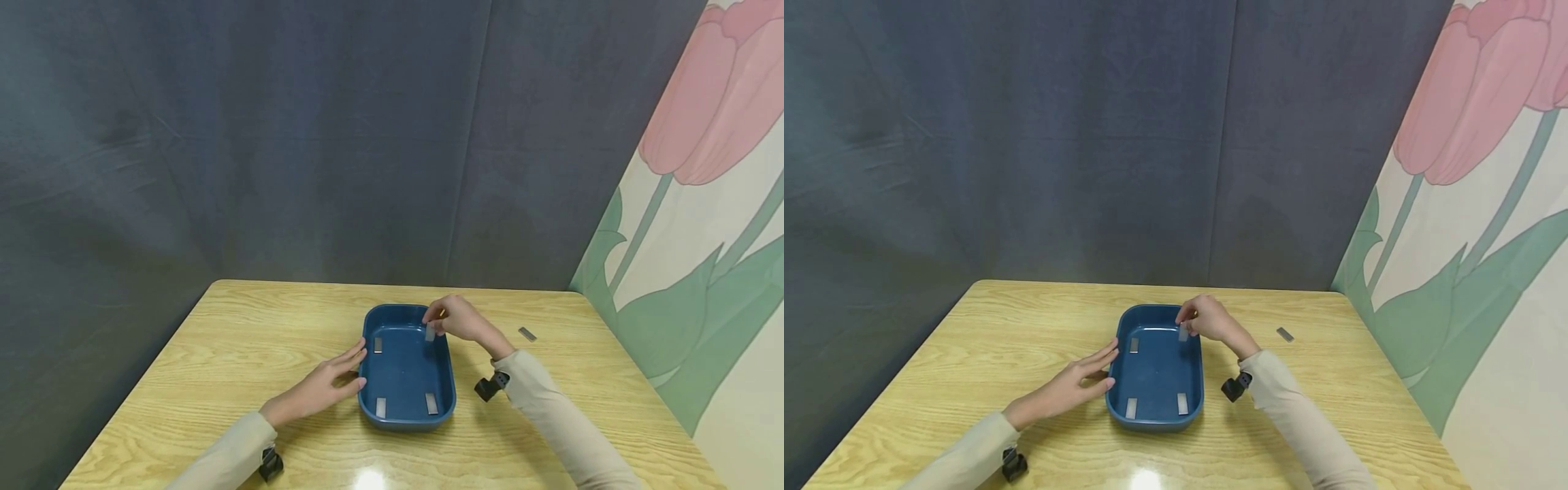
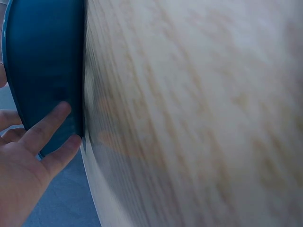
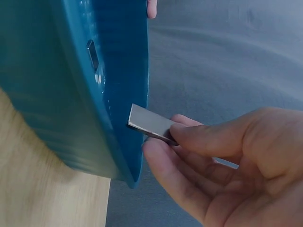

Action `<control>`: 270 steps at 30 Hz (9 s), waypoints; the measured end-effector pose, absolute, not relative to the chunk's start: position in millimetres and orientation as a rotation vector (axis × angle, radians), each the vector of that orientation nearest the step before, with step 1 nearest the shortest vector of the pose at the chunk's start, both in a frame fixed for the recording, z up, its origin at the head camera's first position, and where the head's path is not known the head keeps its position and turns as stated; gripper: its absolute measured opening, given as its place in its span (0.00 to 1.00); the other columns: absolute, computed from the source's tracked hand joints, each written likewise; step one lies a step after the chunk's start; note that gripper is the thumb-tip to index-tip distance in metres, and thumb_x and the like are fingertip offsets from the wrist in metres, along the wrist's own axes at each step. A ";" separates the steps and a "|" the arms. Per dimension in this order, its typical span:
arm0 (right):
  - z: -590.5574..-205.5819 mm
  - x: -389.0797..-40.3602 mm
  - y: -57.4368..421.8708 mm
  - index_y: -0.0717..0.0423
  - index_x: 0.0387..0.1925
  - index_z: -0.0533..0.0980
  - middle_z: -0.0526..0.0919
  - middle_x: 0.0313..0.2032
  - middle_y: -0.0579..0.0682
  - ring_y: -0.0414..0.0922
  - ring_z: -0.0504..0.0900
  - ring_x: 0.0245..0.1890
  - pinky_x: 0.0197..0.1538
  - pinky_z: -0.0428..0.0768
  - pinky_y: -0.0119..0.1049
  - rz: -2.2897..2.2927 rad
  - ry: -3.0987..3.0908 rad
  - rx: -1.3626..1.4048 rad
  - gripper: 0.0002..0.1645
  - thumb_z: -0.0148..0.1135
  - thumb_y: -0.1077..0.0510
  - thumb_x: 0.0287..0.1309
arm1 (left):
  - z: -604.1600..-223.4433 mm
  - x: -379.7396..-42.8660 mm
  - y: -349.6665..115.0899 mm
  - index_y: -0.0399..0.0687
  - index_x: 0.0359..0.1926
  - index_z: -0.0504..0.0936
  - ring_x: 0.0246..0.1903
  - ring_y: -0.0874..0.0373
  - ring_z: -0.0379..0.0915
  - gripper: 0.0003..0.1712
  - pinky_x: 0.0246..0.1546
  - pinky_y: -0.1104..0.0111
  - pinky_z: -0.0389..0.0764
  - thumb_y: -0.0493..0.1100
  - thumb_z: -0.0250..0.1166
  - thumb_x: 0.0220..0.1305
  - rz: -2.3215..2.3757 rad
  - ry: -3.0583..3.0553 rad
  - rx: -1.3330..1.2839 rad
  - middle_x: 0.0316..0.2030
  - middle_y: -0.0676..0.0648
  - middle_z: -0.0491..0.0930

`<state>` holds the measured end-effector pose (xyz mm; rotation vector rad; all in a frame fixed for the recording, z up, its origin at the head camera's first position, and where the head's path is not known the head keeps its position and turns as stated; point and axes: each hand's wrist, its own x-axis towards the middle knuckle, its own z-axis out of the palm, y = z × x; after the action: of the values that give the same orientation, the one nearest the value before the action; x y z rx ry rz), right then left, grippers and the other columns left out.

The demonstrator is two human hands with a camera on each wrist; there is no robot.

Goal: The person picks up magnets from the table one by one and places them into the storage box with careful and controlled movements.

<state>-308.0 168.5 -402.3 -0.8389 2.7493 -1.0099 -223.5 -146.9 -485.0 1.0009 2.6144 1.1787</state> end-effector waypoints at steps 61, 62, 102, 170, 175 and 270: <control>-444.7 -317.0 133.0 0.60 0.24 0.83 0.86 0.29 0.53 0.44 0.81 0.25 0.32 0.84 0.38 -0.495 3.065 -1.078 0.16 0.60 0.81 0.47 | -484.5 -224.3 -146.3 0.41 0.76 0.56 0.73 0.49 0.47 0.38 0.67 0.48 0.60 0.54 0.56 0.75 1.152 2.633 0.978 0.78 0.47 0.44; -445.2 -317.1 132.7 0.60 0.24 0.83 0.86 0.29 0.53 0.44 0.81 0.26 0.32 0.84 0.38 -0.486 3.073 -1.080 0.16 0.60 0.81 0.47 | -484.5 -224.4 -146.3 0.41 0.76 0.56 0.73 0.48 0.48 0.38 0.67 0.48 0.60 0.54 0.56 0.75 1.153 2.632 0.980 0.78 0.47 0.44; -457.1 -320.1 118.3 0.50 0.07 0.58 0.52 0.09 0.40 0.38 0.54 0.14 0.19 0.61 0.31 -0.192 3.193 -0.978 0.32 0.59 0.75 0.56 | -485.2 -223.6 -146.2 0.41 0.76 0.55 0.71 0.50 0.55 0.39 0.67 0.49 0.61 0.56 0.54 0.75 1.168 2.624 0.980 0.78 0.47 0.44; -437.0 -305.7 135.6 0.67 0.32 0.85 0.87 0.35 0.60 0.53 0.86 0.35 0.39 0.85 0.44 -0.510 3.118 -0.964 0.15 0.56 0.80 0.53 | -486.9 -223.1 -147.1 0.38 0.76 0.55 0.70 0.49 0.57 0.40 0.64 0.54 0.67 0.57 0.53 0.75 1.154 2.643 1.029 0.77 0.45 0.44; -437.0 -304.4 138.1 0.66 0.33 0.86 0.87 0.35 0.59 0.53 0.86 0.37 0.41 0.85 0.44 -0.506 3.122 -0.959 0.15 0.57 0.80 0.53 | -487.9 -223.4 -147.1 0.39 0.76 0.55 0.71 0.49 0.55 0.40 0.64 0.54 0.67 0.57 0.54 0.75 1.136 2.652 1.038 0.77 0.45 0.44; -424.8 -304.3 189.0 0.64 0.28 0.85 0.87 0.30 0.54 0.48 0.83 0.30 0.34 0.83 0.44 -0.596 3.226 -0.897 0.14 0.57 0.78 0.50 | -492.8 -225.5 -149.2 0.37 0.76 0.54 0.64 0.52 0.68 0.41 0.62 0.59 0.71 0.59 0.53 0.75 1.184 2.617 1.034 0.77 0.45 0.43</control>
<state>-304.3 189.0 -424.8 -0.8975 3.2259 -0.5957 -225.5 -149.2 -492.8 1.0341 2.6173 1.1842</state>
